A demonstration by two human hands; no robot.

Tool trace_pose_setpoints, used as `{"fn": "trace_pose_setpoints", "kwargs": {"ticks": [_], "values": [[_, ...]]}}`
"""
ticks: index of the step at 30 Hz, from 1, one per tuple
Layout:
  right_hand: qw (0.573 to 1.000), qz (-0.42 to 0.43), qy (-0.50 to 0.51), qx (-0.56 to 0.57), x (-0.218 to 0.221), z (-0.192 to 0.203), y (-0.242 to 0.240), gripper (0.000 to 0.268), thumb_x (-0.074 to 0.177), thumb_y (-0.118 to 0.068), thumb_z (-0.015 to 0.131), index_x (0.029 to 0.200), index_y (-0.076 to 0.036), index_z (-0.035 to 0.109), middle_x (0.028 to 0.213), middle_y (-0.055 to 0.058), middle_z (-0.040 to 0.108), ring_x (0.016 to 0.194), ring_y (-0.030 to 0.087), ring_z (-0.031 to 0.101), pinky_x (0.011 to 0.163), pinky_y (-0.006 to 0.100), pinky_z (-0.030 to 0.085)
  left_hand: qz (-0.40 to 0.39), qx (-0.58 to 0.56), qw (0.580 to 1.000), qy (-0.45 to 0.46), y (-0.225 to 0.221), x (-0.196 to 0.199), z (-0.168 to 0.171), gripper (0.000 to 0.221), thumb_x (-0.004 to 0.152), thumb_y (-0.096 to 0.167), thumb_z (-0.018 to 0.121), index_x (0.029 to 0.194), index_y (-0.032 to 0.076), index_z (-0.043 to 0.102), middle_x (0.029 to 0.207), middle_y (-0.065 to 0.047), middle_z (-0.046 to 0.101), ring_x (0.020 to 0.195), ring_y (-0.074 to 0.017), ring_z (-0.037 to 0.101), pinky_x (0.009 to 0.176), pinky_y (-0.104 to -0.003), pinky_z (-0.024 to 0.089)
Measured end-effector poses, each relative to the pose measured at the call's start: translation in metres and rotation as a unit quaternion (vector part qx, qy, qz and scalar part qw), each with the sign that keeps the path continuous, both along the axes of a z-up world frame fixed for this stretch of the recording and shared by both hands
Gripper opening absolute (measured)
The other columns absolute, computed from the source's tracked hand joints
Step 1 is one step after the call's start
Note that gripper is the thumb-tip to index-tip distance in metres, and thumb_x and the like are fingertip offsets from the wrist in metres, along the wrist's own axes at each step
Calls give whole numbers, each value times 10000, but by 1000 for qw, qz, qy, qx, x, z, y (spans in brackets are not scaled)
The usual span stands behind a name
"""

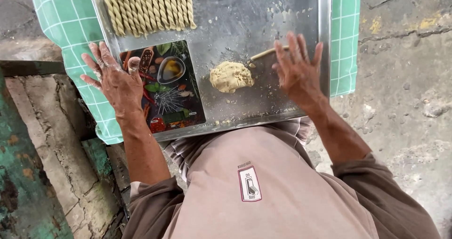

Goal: A person is preparing dough by rolling a small piece into a thin strip and then twisting and pulling a larger ball of dough on a metal tray.

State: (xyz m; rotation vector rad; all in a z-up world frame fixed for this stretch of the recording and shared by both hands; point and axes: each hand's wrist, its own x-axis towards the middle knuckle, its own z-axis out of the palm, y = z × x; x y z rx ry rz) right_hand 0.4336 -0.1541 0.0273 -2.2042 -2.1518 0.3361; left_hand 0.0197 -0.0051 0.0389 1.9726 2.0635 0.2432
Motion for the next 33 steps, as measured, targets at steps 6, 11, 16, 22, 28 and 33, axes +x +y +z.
{"fn": "trace_pose_setpoints", "kwargs": {"ticks": [6,11,16,22,28,33], "values": [[977,83,-16,196,28,-59,31,182,1066,-389,676,1156,-243,739,1422,41,653,1367,262,586,1145,488,399,-19,84,991,-103,-6,-9,-11,1034,950,838,252,1621,56,336,1649,-275,288,1511,-506,128,1112,-814,33],[866,-127,471,111,2,15,44,85,1104,-73,632,1187,-58,627,1032,159,761,907,187,748,791,267,616,-89,241,935,-245,-20,0,3,756,1085,612,268,1532,53,510,1606,-209,364,1465,-491,325,1146,-715,321],[689,-203,692,71,-27,51,40,267,1097,-128,555,1329,5,566,1085,178,751,956,222,785,805,314,686,-133,18,829,-543,-89,97,52,582,1117,470,286,1023,73,701,1214,-199,669,1166,-362,647,1015,-495,522],[557,-235,797,-3,-48,56,27,247,1052,-141,600,1270,-26,612,1077,192,770,959,278,797,794,373,696,14,-428,549,-718,-123,150,3,531,1087,340,521,1506,17,474,1323,-260,666,1210,-326,676,960,-402,593],[542,-206,812,-68,-61,56,14,267,1037,-164,608,1233,16,626,1034,213,765,950,278,790,779,376,679,106,-387,471,-786,-125,163,-12,403,1007,161,675,1364,-11,602,1191,-277,718,1040,-303,755,766,-329,682],[588,-181,785,-64,-52,30,9,275,952,-39,714,1176,91,622,931,216,746,875,250,778,777,340,677,100,-311,561,-761,-126,159,-19,339,944,36,740,1267,-37,665,1091,-205,766,978,-260,774,747,-300,680]]}}
